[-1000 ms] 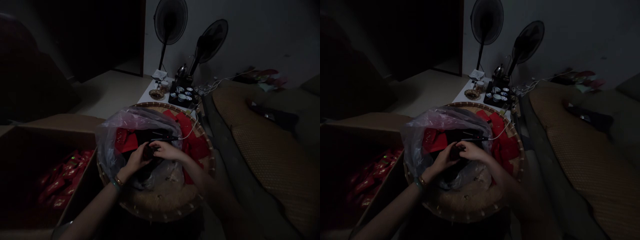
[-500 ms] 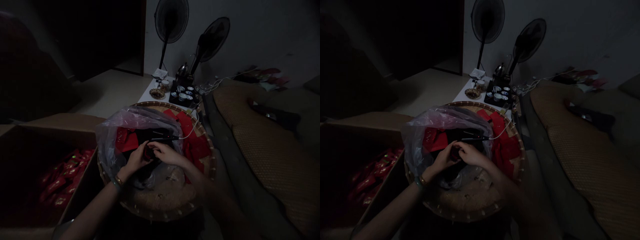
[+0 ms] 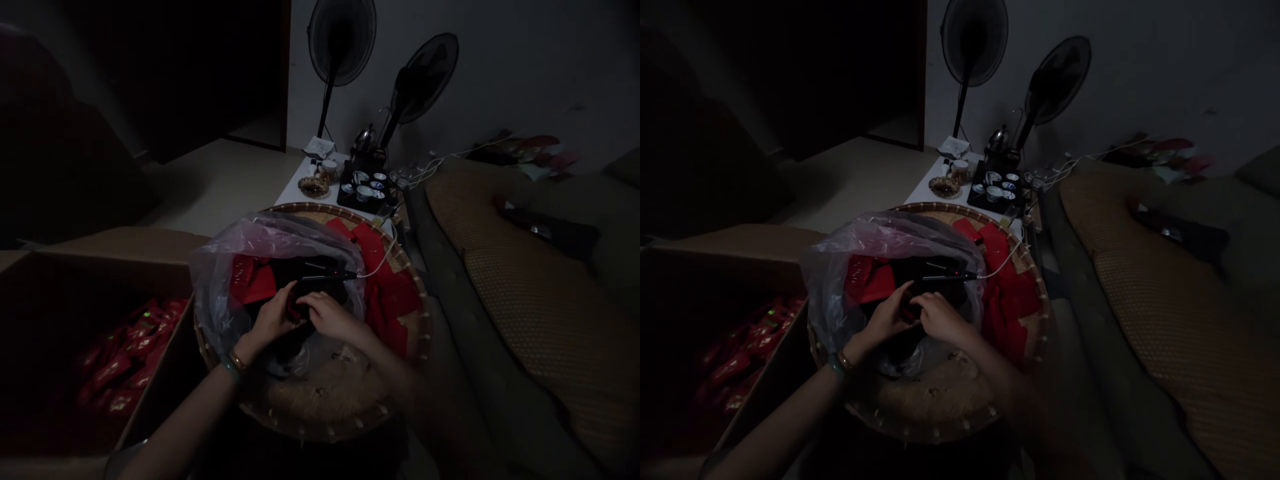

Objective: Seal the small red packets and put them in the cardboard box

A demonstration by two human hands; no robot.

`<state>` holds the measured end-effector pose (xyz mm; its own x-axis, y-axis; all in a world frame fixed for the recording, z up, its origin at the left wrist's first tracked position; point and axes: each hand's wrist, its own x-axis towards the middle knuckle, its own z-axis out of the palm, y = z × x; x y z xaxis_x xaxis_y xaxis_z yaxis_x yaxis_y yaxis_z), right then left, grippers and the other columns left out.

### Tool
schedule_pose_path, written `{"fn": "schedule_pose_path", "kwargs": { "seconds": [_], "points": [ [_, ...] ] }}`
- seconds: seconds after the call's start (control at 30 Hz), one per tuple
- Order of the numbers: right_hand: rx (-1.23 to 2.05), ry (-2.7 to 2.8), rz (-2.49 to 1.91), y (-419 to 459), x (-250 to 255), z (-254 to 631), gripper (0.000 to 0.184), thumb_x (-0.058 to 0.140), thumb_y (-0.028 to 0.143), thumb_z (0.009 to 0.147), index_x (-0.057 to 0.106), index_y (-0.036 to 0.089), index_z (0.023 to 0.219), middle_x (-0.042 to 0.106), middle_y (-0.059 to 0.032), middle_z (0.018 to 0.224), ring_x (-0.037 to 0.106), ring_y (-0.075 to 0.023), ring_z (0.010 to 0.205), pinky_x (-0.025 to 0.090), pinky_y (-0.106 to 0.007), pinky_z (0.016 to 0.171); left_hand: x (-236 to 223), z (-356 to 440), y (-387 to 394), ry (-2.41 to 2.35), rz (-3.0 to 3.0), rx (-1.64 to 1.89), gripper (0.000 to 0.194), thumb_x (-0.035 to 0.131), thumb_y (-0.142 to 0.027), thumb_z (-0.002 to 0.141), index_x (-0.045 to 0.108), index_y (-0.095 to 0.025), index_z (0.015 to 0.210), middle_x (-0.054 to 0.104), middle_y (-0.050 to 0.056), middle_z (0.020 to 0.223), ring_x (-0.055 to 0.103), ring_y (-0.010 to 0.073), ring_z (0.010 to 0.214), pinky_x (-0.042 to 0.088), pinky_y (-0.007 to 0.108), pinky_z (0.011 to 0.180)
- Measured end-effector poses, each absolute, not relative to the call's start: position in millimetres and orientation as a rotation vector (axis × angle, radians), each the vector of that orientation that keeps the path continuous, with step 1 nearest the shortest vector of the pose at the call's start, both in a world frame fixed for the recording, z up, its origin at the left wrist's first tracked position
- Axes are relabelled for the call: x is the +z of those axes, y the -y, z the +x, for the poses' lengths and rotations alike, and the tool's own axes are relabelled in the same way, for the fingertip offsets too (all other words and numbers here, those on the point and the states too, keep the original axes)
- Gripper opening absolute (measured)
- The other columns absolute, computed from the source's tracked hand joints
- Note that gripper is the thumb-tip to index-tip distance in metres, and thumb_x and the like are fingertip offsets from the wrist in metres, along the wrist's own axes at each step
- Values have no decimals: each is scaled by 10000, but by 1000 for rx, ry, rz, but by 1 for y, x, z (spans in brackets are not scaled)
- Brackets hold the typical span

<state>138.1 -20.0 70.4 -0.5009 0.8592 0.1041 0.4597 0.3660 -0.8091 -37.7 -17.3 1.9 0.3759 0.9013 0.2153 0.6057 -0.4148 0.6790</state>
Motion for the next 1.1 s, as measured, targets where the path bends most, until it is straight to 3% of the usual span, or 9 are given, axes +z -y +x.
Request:
{"fn": "schedule_pose_path", "kwargs": {
  "seconds": [0.17, 0.33, 0.5, 0.63, 0.83, 1.0, 1.1],
  "points": [
    [1061, 1908, -1167, 23, 61, 141, 471, 488, 62, 730, 564, 270, 1146, 539, -57, 1085, 550, -176, 902, 442, -366, 858, 3, -37, 18, -1295, 2150, 799, 875, 711, -293, 634, 242, -225, 1370, 552, 99, 1162, 587, 232, 969, 490, 339, 774],
    [1083, 2135, -1079, 14, 51, 136, 599, 694, 201, 650, 512, 262, 1217, 502, -82, 1225, 478, -245, 1094, 373, -419, 945, 2, -39, 18, -1314, 2130, 702, 955, 683, -192, 622, 143, -204, 1410, 588, 104, 1102, 614, 234, 901, 489, 329, 737],
    [966, 2248, -1044, 2, 49, 128, 357, 656, 138, 679, 626, 248, 1017, 635, -44, 962, 539, -215, 918, 413, -378, 829, -1, -39, 17, -1306, 2097, 696, 1050, 668, -224, 650, -34, -186, 1430, 633, 57, 911, 635, 212, 766, 476, 289, 651],
    [914, 2251, -1010, 1, 59, 133, 243, 590, 65, 688, 655, 232, 851, 635, -12, 804, 537, -175, 797, 417, -318, 751, 0, -37, 17, -1305, 2085, 681, 1039, 668, -305, 671, -26, -170, 1432, 631, 44, 846, 629, 210, 744, 469, 284, 640],
    [900, 2084, -1139, 11, 64, 142, 236, 587, 103, 721, 651, 249, 894, 598, -19, 826, 521, -172, 786, 415, -297, 684, 0, -38, 17, -1266, 2071, 731, 1054, 686, -317, 657, -17, -199, 1434, 593, 67, 994, 599, 206, 841, 470, 314, 721],
    [716, 2144, -1196, 27, 55, 135, 186, 696, 299, 712, 663, 248, 888, 570, -57, 932, 477, -221, 920, 414, -367, 799, -1, -40, 17, -1224, 2066, 748, 1024, 662, -254, 664, -12, -218, 1434, 564, 44, 984, 583, 186, 831, 469, 310, 726],
    [589, 2194, -1269, 34, 53, 129, 127, 649, 298, 765, 659, 220, 865, 568, -67, 955, 465, -221, 955, 425, -367, 823, 1, -39, 17, -1214, 2065, 741, 1014, 654, -212, 656, 5, -217, 1434, 552, 42, 990, 569, 181, 837, 466, 312, 741]
  ]
}}
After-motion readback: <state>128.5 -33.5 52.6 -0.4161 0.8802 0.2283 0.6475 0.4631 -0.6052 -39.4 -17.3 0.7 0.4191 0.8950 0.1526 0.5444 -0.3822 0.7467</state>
